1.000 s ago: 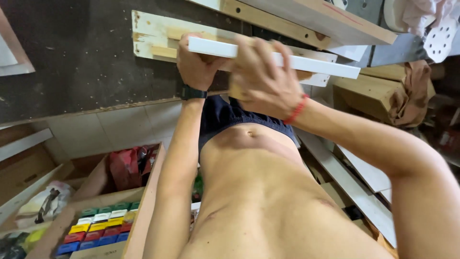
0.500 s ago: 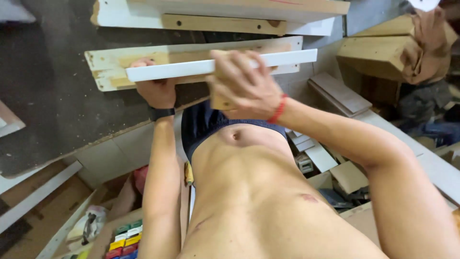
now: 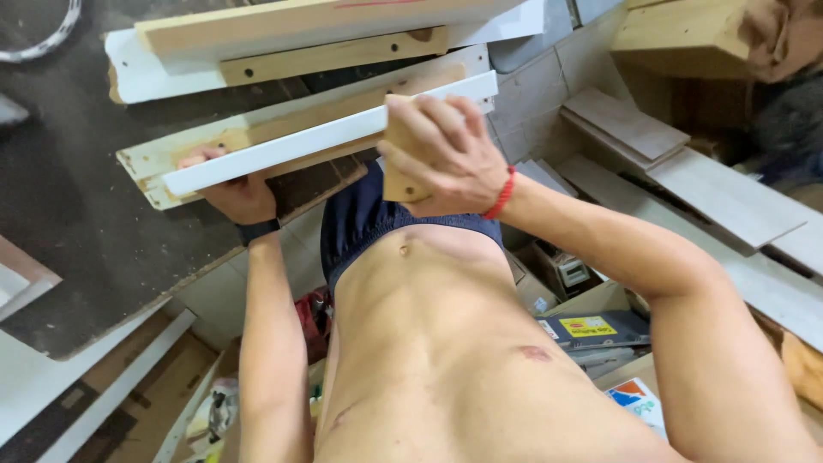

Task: The person is applying edge banding to a wooden board by heating the adhesive with a clothes iron and then pressing it firmly with a wooden block to ensure a good bond.

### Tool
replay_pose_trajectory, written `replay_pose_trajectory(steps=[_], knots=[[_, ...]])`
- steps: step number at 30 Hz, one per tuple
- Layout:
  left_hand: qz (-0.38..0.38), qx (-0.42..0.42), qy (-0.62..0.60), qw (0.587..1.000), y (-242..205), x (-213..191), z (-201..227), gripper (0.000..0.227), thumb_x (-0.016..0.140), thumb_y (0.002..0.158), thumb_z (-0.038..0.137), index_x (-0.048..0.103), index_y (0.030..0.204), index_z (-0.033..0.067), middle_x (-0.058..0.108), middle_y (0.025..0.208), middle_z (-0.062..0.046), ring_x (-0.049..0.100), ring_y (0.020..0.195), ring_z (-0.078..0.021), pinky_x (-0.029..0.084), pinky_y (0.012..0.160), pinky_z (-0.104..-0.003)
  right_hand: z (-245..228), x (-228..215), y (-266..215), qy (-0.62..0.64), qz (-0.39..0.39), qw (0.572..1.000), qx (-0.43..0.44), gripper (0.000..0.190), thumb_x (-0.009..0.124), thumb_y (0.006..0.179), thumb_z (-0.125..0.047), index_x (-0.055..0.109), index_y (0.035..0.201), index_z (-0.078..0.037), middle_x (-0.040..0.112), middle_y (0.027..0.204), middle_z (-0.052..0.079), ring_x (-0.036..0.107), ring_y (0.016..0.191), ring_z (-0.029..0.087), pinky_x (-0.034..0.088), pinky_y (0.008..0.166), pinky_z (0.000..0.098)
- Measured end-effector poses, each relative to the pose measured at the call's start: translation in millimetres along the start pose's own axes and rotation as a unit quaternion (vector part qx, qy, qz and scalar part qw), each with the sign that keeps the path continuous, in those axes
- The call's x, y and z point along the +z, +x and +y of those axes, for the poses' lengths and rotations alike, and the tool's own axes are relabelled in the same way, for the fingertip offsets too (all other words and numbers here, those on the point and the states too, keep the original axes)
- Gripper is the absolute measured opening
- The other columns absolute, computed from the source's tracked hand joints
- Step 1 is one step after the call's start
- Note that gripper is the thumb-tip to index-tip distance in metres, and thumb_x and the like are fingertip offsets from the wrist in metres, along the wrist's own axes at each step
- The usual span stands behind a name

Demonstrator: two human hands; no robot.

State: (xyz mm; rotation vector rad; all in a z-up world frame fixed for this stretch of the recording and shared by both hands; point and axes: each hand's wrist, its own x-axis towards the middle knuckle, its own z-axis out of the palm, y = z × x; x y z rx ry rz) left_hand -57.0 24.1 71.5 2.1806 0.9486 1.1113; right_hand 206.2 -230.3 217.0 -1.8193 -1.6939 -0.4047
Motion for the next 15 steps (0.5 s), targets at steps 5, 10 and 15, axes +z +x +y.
replay_pose_trajectory(steps=[5, 10, 15], knots=[[-0.015, 0.003, -0.038, 0.999, 29, -7, 68, 0.033, 0.068, 0.107, 0.024, 0.044, 0.097, 0.0028, 0.044, 0.092, -0.013, 0.046, 0.082, -0.0322, 0.038, 0.077, -0.045, 45, -76, -17, -0.015, -0.057, 0.997, 0.047, 0.074, 0.073, 0.096, -0.077, 0.077, 0.119, -0.007, 0.051, 0.144, 0.029, 0.052, 0.126, 0.045, 0.045, 0.104, 0.0627], [-0.024, 0.007, -0.063, 0.998, 24, -6, 57, 0.037, 0.07, 0.105, 0.026, 0.041, 0.101, 0.0032, 0.041, 0.094, -0.013, 0.045, 0.084, -0.0331, 0.041, 0.081, -0.047, 71, -79, -56, -0.026, -0.04, 0.981, 0.186, 0.086, 0.091, 0.082, -0.075, 0.071, 0.12, -0.001, 0.04, 0.155, 0.028, 0.043, 0.141, 0.046, 0.038, 0.113, 0.066], [-0.023, 0.021, -0.018, 0.999, 23, -8, 61, 0.033, 0.066, 0.107, 0.024, 0.045, 0.101, -0.0007, 0.041, 0.095, -0.014, 0.046, 0.085, -0.034, 0.039, 0.08, -0.048, 57, -54, -38, 0.258, 0.048, 0.923, 0.28, 0.089, 0.072, 0.078, -0.072, 0.047, 0.146, -0.02, 0.033, 0.166, 0.017, 0.037, 0.157, 0.038, 0.038, 0.132, 0.0718]])
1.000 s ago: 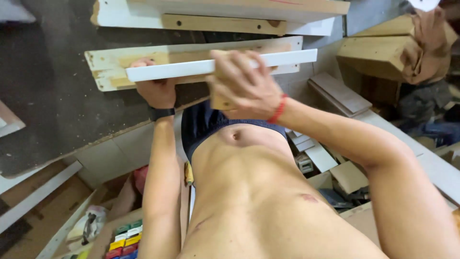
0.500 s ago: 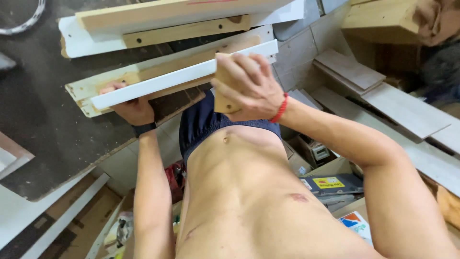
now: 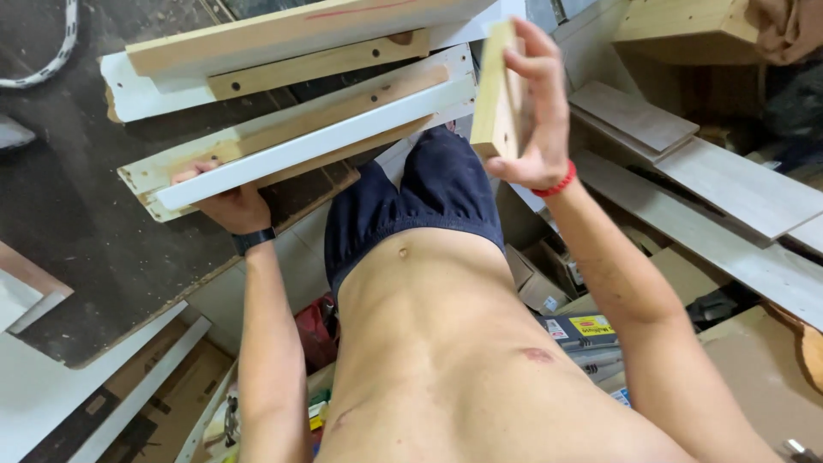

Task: The person is applying edge banding to a wooden board by heating the adhesive with a clothes iron and then pressing it firmly with a wooden block to ensure a good bond.

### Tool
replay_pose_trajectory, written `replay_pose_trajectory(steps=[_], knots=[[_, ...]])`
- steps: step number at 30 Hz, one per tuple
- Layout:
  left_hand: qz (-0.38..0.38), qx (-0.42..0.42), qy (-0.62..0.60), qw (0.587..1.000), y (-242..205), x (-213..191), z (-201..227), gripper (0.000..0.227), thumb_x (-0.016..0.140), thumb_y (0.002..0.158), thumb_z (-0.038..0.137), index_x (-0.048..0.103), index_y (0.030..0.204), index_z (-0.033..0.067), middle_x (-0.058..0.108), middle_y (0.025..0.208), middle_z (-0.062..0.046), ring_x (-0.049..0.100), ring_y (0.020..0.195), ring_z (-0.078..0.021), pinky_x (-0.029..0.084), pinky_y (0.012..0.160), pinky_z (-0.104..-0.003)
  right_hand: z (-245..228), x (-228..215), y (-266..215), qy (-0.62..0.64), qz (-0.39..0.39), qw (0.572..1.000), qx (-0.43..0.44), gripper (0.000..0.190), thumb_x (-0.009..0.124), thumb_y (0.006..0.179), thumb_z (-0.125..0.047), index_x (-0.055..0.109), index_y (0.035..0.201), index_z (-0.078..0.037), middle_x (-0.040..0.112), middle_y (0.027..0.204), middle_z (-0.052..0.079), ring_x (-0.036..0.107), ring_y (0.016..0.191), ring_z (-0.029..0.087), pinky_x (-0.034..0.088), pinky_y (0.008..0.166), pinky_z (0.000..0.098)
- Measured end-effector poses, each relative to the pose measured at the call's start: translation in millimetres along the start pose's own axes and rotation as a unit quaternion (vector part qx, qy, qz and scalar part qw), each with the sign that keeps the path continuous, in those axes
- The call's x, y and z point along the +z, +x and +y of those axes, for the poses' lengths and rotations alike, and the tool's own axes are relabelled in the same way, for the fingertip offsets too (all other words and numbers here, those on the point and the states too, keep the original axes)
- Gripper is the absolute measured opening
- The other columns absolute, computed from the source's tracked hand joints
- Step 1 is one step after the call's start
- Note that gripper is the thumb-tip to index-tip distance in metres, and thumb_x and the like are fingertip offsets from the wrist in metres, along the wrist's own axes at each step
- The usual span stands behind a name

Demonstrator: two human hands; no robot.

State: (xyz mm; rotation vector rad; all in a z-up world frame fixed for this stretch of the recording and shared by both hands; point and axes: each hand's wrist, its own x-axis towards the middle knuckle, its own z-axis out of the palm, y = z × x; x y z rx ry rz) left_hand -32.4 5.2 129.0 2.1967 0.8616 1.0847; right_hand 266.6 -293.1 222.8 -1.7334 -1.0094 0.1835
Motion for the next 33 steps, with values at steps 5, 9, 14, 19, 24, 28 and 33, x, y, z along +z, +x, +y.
replay_pose_trajectory(steps=[5, 9, 14, 19, 24, 28, 33], knots=[[0.005, -0.002, -0.029, 1.0, 1, 2, 3, 0.039, 0.064, 0.108, 0.032, 0.04, 0.1, 0.0023, 0.038, 0.095, -0.012, 0.043, 0.084, -0.0312, 0.039, 0.08, -0.046, -6, 32, 6, 0.098, -0.014, 0.995, 0.021, 0.084, 0.073, 0.081, -0.068, 0.047, 0.145, -0.021, 0.027, 0.169, 0.015, 0.032, 0.158, 0.036, 0.037, 0.134, 0.062], [0.015, -0.025, -0.015, 0.999, 0, 4, -6, 0.038, 0.064, 0.108, 0.031, 0.041, 0.098, 0.0032, 0.04, 0.092, -0.012, 0.045, 0.082, -0.0327, 0.038, 0.079, -0.046, 14, 31, 0, 0.169, 0.034, 0.98, 0.1, 0.076, 0.066, 0.082, -0.07, 0.052, 0.134, -0.016, 0.032, 0.166, 0.02, 0.038, 0.156, 0.044, 0.046, 0.127, 0.0645], [0.004, -0.023, -0.012, 1.0, -2, 1, -2, 0.035, 0.067, 0.106, 0.028, 0.044, 0.099, 0.0025, 0.042, 0.094, -0.014, 0.046, 0.084, -0.0336, 0.038, 0.08, -0.046, 49, 2, -17, 0.302, 0.059, 0.943, 0.13, 0.074, 0.075, 0.087, -0.058, 0.052, 0.14, -0.012, 0.047, 0.16, 0.018, 0.045, 0.152, 0.031, 0.039, 0.126, 0.0481], [0.009, -0.035, -0.024, 0.999, -5, 2, -9, 0.047, 0.066, 0.106, 0.043, 0.042, 0.099, 0.0033, 0.042, 0.094, -0.012, 0.048, 0.085, -0.0327, 0.039, 0.079, -0.045, -22, -38, 75, 0.081, -0.301, 0.949, 0.046, 0.085, 0.071, 0.077, -0.06, 0.055, 0.14, -0.004, 0.04, 0.164, 0.028, 0.043, 0.149, 0.041, 0.038, 0.122, 0.0543], [0.005, -0.033, 0.004, 0.999, -2, -2, -4, 0.058, 0.059, 0.105, 0.057, 0.046, 0.096, 0.0008, 0.047, 0.093, -0.014, 0.05, 0.084, -0.0343, 0.04, 0.077, -0.046, -37, -14, 136, -0.079, -0.513, 0.855, -0.009, 0.084, 0.078, 0.068, -0.055, 0.067, 0.132, -0.001, 0.053, 0.153, 0.031, 0.053, 0.136, 0.044, 0.041, 0.11, 0.0559], [0.0, -0.053, -0.002, 0.999, -4, -1, -7, 0.038, 0.067, 0.104, 0.035, 0.048, 0.096, 0.0025, 0.049, 0.096, -0.013, 0.052, 0.087, -0.0344, 0.043, 0.077, -0.046, -61, 44, 162, -0.103, -0.577, 0.81, -0.005, 0.078, 0.071, 0.072, -0.063, 0.072, 0.122, -0.004, 0.061, 0.129, 0.023, 0.057, 0.113, 0.039, 0.046, 0.089, 0.0532], [0.002, -0.093, -0.026, 0.995, -11, 4, -15, 0.053, 0.079, 0.095, 0.048, 0.049, 0.102, 0.0054, 0.048, 0.098, -0.01, 0.054, 0.087, -0.0317, 0.045, 0.075, -0.045, -80, 129, 173, -0.087, -0.606, 0.79, -0.036, 0.077, 0.068, 0.072, -0.063, 0.074, 0.12, -0.004, 0.072, 0.114, 0.018, 0.063, 0.097, 0.035, 0.047, 0.078, 0.0474]])
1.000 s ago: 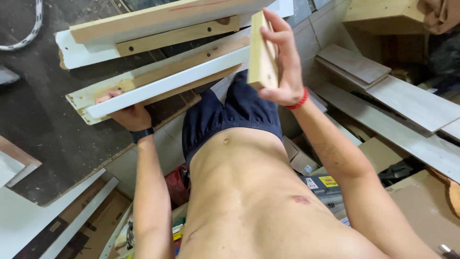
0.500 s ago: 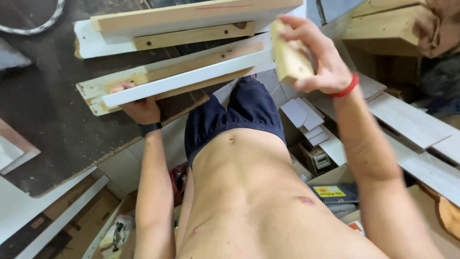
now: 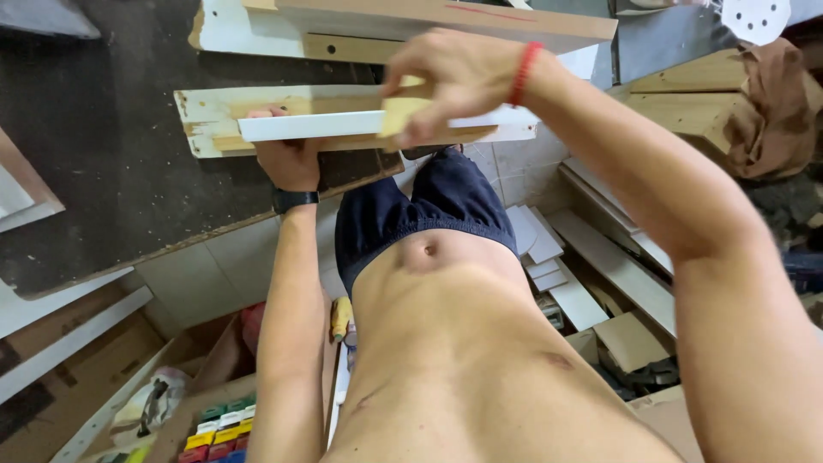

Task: The person is applying edge banding to a wooden board by heating the adhesive with a clothes iron and then pressing it firmly with a wooden block to ensure a good bond.

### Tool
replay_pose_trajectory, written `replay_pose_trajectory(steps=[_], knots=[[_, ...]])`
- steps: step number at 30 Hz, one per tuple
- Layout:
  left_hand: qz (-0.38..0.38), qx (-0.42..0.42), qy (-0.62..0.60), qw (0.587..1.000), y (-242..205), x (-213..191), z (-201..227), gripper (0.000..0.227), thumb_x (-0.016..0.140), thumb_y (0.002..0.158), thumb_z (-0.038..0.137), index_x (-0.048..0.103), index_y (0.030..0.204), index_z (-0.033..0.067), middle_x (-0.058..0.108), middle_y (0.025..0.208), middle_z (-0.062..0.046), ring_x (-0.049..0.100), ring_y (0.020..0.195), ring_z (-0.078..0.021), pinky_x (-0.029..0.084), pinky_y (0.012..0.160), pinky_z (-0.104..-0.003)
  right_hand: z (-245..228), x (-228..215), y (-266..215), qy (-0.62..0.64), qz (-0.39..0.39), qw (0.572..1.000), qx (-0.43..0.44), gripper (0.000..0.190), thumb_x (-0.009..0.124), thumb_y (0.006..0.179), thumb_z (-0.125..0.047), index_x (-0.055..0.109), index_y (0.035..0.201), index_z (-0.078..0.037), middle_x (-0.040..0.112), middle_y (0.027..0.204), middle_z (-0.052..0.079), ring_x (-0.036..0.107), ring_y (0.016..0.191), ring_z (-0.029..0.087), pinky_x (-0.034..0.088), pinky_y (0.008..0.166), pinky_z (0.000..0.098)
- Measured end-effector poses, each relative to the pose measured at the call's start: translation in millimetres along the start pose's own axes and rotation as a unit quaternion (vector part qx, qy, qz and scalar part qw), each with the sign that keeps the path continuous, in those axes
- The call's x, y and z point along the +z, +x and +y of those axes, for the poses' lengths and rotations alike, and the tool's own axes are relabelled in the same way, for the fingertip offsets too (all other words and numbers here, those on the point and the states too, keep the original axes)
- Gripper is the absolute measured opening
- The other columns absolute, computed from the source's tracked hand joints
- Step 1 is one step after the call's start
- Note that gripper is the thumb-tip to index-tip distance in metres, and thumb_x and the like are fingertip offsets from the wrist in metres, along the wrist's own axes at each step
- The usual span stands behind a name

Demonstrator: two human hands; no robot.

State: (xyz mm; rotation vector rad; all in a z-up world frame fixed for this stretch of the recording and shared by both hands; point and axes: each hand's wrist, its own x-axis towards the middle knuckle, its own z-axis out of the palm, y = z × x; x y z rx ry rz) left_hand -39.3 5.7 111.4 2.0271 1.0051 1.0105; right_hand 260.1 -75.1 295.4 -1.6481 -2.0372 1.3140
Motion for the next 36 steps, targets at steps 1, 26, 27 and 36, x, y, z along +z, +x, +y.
replay_pose_trajectory(steps=[1, 26, 27, 36], knots=[[-0.003, 0.002, 0.012, 1.0, -1, 0, -1, 0.05, 0.075, 0.098, 0.048, 0.049, 0.103, 0.0051, 0.049, 0.099, -0.011, 0.055, 0.088, -0.0331, 0.045, 0.075, -0.045, -10, 0, 14, 0.012, -0.016, 0.999, 0.028, 0.077, 0.066, 0.071, -0.065, 0.074, 0.121, -0.007, 0.071, 0.104, 0.016, 0.061, 0.088, 0.032, 0.044, 0.072, 0.0466], [0.028, 0.006, -0.087, 0.996, 8, -8, 15, 0.061, 0.094, 0.081, 0.041, 0.051, 0.105, 0.0056, 0.062, 0.097, -0.012, 0.066, 0.089, -0.0333, 0.054, 0.082, -0.043, 42, -2, -221, 0.094, -0.032, 0.924, 0.369, 0.107, 0.069, 0.061, -0.045, 0.043, 0.162, -0.022, 0.061, 0.156, 0.009, 0.078, 0.105, 0.032, 0.067, 0.08, 0.0482], [0.034, 0.007, -0.085, 0.996, 9, -17, 18, 0.061, 0.094, 0.081, 0.041, 0.051, 0.105, 0.0056, 0.062, 0.097, -0.012, 0.066, 0.089, -0.0333, 0.054, 0.082, -0.043, 48, 10, -230, 0.09, -0.033, 0.926, 0.365, 0.107, 0.069, 0.061, -0.045, 0.043, 0.162, -0.022, 0.061, 0.156, 0.009, 0.078, 0.105, 0.032, 0.067, 0.08, 0.0482], [-0.205, -0.438, -0.592, 0.645, 17, 7, -70, 0.039, 0.064, 0.092, 0.025, 0.078, 0.099, -0.0108, 0.074, 0.113, -0.032, 0.07, 0.104, -0.0532, 0.063, 0.077, -0.079, 34, 100, -265, 0.476, 0.307, 0.818, 0.098, 0.109, 0.077, 0.074, -0.071, 0.05, 0.146, 0.007, 0.049, 0.162, 0.027, 0.05, 0.149, 0.036, 0.038, 0.124, 0.0505]])
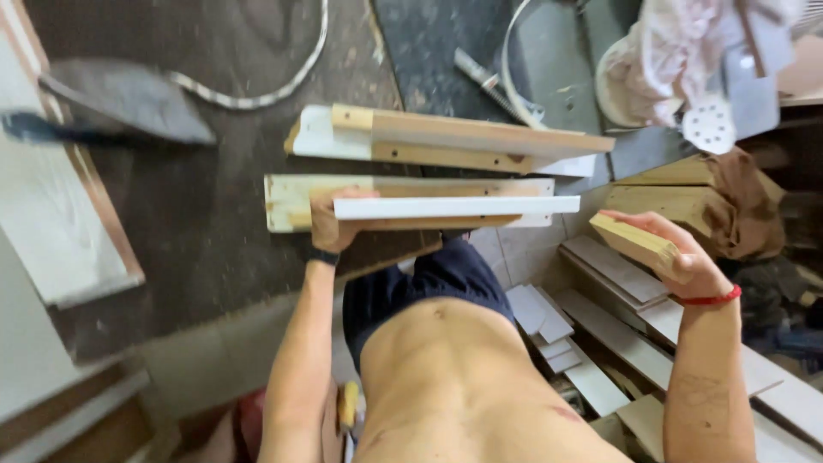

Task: The person is applying edge banding to a wooden board by heating the adhesive with a clothes iron and then pressing it firmly with a wooden block to ensure a good bond.

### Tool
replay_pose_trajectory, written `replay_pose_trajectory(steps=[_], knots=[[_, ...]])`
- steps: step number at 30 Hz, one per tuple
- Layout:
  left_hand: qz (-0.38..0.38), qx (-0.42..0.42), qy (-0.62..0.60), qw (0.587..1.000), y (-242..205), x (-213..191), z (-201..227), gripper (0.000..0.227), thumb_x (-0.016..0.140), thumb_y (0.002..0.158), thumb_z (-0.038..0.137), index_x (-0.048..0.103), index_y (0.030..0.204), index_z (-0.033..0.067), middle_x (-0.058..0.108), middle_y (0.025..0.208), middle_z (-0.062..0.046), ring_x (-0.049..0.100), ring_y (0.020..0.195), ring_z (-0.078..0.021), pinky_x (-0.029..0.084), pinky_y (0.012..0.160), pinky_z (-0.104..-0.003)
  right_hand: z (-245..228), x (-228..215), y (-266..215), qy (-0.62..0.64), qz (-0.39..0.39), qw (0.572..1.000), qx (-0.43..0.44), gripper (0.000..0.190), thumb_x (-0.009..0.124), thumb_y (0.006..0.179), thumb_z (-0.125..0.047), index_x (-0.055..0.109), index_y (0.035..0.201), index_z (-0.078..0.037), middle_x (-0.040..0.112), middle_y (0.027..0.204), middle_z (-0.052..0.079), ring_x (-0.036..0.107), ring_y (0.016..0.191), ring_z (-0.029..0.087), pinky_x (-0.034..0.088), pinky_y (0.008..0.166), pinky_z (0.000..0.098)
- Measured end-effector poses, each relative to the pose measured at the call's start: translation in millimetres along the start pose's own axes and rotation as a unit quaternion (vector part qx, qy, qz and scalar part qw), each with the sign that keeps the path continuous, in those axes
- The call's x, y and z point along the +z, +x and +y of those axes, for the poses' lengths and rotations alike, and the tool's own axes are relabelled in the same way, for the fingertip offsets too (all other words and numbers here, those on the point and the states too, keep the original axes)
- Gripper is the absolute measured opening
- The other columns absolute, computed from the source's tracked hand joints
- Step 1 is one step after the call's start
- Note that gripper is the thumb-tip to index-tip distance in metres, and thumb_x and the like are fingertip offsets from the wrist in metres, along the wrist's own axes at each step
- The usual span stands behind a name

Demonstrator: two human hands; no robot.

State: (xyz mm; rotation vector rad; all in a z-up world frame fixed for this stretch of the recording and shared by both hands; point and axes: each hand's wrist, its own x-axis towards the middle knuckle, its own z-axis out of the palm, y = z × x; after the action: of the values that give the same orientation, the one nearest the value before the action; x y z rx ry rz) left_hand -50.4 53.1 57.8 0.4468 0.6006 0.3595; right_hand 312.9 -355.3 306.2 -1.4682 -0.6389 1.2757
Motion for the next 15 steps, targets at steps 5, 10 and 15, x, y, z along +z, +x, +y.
replay_pose_trajectory(steps=[5, 10, 15], knots=[[-0.078, 0.336, 0.397, 0.85, -36, 61, 33, 0.029, 0.093, 0.08, 0.034, 0.076, 0.092, 0.0137, 0.079, 0.098, -0.009, 0.075, 0.091, -0.0196, 0.057, 0.084, -0.032, 29, 17, -44, 0.178, 0.304, 0.927, 0.126, 0.105, 0.039, 0.064, -0.037, 0.032, 0.157, 0.012, 0.038, 0.161, 0.038, 0.038, 0.141, 0.051, 0.03, 0.118, 0.0658], [-0.114, 0.363, 0.428, 0.82, -51, 85, 59, 0.031, 0.095, 0.076, 0.031, 0.08, 0.095, 0.0137, 0.079, 0.097, -0.004, 0.072, 0.087, -0.0166, 0.055, 0.078, -0.029, 115, 29, -103, 0.23, 0.269, 0.933, 0.068, 0.094, 0.067, 0.079, -0.058, 0.054, 0.153, -0.001, 0.059, 0.14, 0.032, 0.059, 0.114, 0.046, 0.054, 0.091, 0.0594], [-0.17, 0.373, 0.467, 0.784, -68, 135, 96, 0.029, 0.084, 0.086, 0.042, 0.082, 0.096, 0.015, 0.082, 0.098, -0.002, 0.074, 0.086, -0.0178, 0.052, 0.084, -0.032, 129, 56, -95, 0.299, 0.363, 0.871, 0.14, 0.097, 0.039, 0.076, -0.047, 0.039, 0.155, 0.009, 0.044, 0.154, 0.04, 0.043, 0.13, 0.057, 0.035, 0.107, 0.0712]])
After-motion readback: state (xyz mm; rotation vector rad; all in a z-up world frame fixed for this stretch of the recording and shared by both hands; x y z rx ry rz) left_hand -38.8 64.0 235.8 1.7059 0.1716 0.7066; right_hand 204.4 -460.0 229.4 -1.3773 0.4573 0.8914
